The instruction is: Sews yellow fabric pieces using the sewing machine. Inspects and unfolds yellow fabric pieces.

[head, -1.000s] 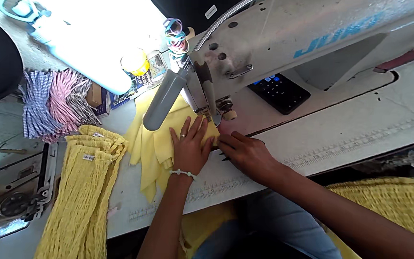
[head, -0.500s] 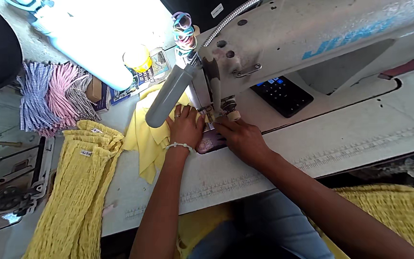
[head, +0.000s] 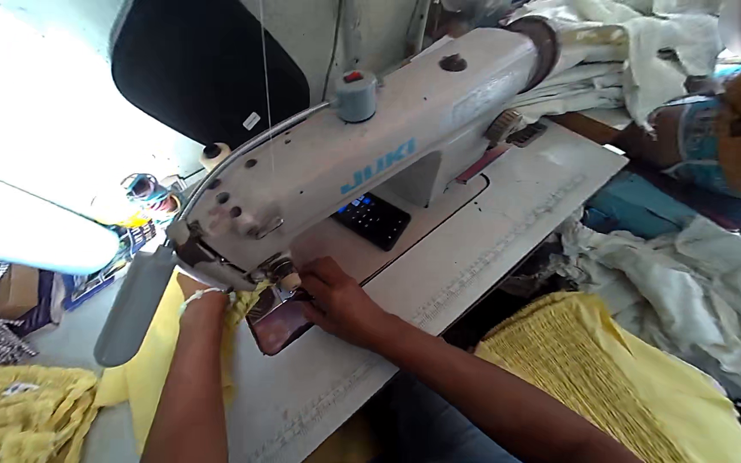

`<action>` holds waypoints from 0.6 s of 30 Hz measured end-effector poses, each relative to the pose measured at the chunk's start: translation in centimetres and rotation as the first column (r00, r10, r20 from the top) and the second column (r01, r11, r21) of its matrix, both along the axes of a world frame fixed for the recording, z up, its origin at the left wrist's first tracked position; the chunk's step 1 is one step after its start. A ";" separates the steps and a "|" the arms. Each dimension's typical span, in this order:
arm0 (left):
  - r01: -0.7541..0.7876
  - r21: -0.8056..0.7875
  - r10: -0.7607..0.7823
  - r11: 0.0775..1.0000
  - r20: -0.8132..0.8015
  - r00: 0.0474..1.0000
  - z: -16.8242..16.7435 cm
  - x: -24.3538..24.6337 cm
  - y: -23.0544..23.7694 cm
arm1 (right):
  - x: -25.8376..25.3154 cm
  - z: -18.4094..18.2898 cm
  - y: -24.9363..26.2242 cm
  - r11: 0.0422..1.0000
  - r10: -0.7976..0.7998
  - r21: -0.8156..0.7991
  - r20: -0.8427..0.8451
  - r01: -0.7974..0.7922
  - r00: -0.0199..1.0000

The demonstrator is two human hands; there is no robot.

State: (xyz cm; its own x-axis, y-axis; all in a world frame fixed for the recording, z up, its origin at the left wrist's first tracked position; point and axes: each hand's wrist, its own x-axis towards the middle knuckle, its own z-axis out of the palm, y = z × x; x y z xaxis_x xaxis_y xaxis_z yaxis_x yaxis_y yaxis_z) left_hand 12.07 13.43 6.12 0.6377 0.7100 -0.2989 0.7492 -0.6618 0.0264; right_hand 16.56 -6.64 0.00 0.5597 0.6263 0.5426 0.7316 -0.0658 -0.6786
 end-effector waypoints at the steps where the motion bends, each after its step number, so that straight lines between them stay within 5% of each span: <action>1: -0.010 0.001 0.010 1.000 0.008 1.000 -0.5 -0.3 0.5 | 0.0 0.0 0.0 1.000 -0.002 -0.004 0.010 0.002 1.000; 4: -0.012 0.066 0.003 0.998 0.137 0.991 -0.8 -0.1 1.8 | -0.2 -0.1 -0.2 0.998 -0.033 -0.056 0.068 0.037 0.997; 7: -0.120 0.073 0.108 0.990 0.146 0.983 2.3 -0.6 1.8 | -0.5 -0.4 -0.2 0.996 -0.043 -0.077 0.130 0.054 0.991; 12: -0.247 0.114 0.183 0.962 0.402 0.897 -1.3 -8.7 9.4 | -2.4 -0.3 1.4 0.986 0.017 -0.165 0.246 0.024 0.969; 14: -0.273 -0.028 0.251 0.961 0.491 0.834 -0.5 -11.1 6.8 | -3.7 0.8 2.7 0.964 0.048 -0.266 0.236 0.017 0.971; 18: -0.285 -0.303 0.414 0.909 0.728 0.546 -1.0 -15.4 -1.4 | -5.7 3.1 5.5 0.853 0.136 -0.520 0.127 -0.051 0.983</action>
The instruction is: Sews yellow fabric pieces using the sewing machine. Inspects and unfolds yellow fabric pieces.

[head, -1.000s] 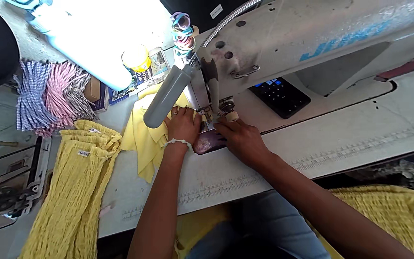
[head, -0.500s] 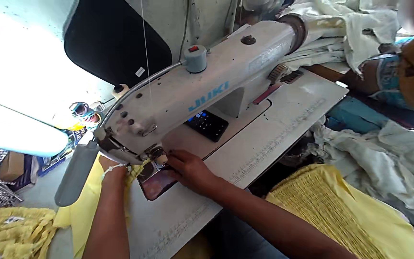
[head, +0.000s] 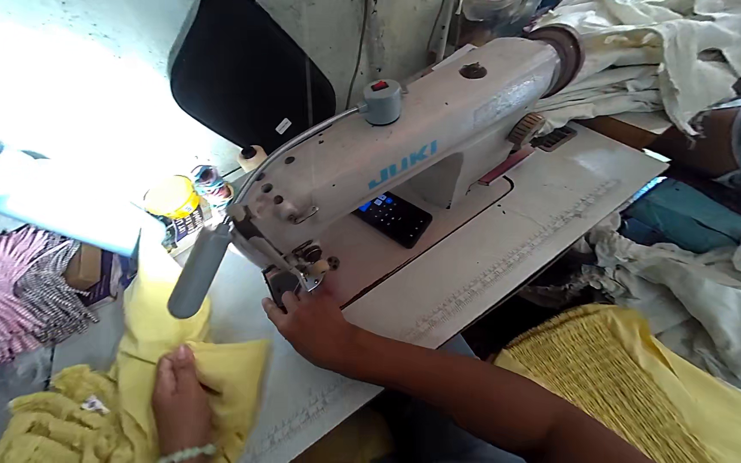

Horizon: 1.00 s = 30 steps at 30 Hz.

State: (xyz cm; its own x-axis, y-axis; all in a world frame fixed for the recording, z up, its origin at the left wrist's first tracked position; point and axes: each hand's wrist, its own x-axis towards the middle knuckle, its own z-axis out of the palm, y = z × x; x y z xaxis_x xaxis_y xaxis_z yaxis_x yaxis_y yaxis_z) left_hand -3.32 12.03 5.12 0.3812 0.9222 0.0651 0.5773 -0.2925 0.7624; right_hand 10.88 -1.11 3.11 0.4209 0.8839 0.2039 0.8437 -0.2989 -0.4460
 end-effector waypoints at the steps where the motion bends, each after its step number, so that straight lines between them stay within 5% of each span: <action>1: -0.027 -0.034 0.029 0.999 0.066 0.997 -0.2 -0.7 -1.7 | -0.3 0.2 0.3 1.000 0.011 -0.014 -0.001 -0.011 1.000; 5: -0.044 -0.161 0.073 0.986 0.181 0.981 -0.5 -3.0 -6.6 | -0.9 0.5 -0.5 0.993 0.049 -0.102 -0.114 -0.060 0.992; 7: 0.062 -0.220 -0.031 0.974 0.141 0.989 -0.3 -4.0 -8.9 | -0.4 0.2 -2.1 0.993 0.002 -0.113 -0.134 -0.017 0.991; 11: 0.426 -0.308 -0.434 0.851 0.046 0.900 0.3 -5.3 -12.0 | 1.3 -2.0 -5.3 0.979 -0.122 0.156 -0.078 0.133 0.989; 17: 0.499 -0.273 -0.526 0.822 -0.029 0.850 0.0 -5.0 -11.9 | 1.4 -1.8 -7.5 0.952 -0.052 0.303 0.001 0.049 0.999; 21: 0.497 -0.081 -0.503 0.864 -0.129 0.854 -1.0 -4.9 -12.4 | 1.5 -2.2 -7.9 0.933 -0.053 0.359 0.127 0.004 0.991; 24: 0.360 0.282 -0.315 0.889 -0.191 0.929 -1.9 -5.7 -12.0 | 2.0 -2.5 -8.5 0.906 -0.132 0.420 0.164 0.052 0.978; 27: 0.359 0.441 -0.231 0.823 -0.318 0.920 -2.9 -6.8 -9.1 | 4.4 -2.2 -11.2 0.809 -0.346 0.513 0.022 0.286 0.938; 30: 0.499 0.418 -0.333 0.759 -0.409 0.849 -4.5 -6.2 -6.3 | 10.5 -0.4 -16.2 0.555 -0.604 0.511 -0.294 0.656 0.741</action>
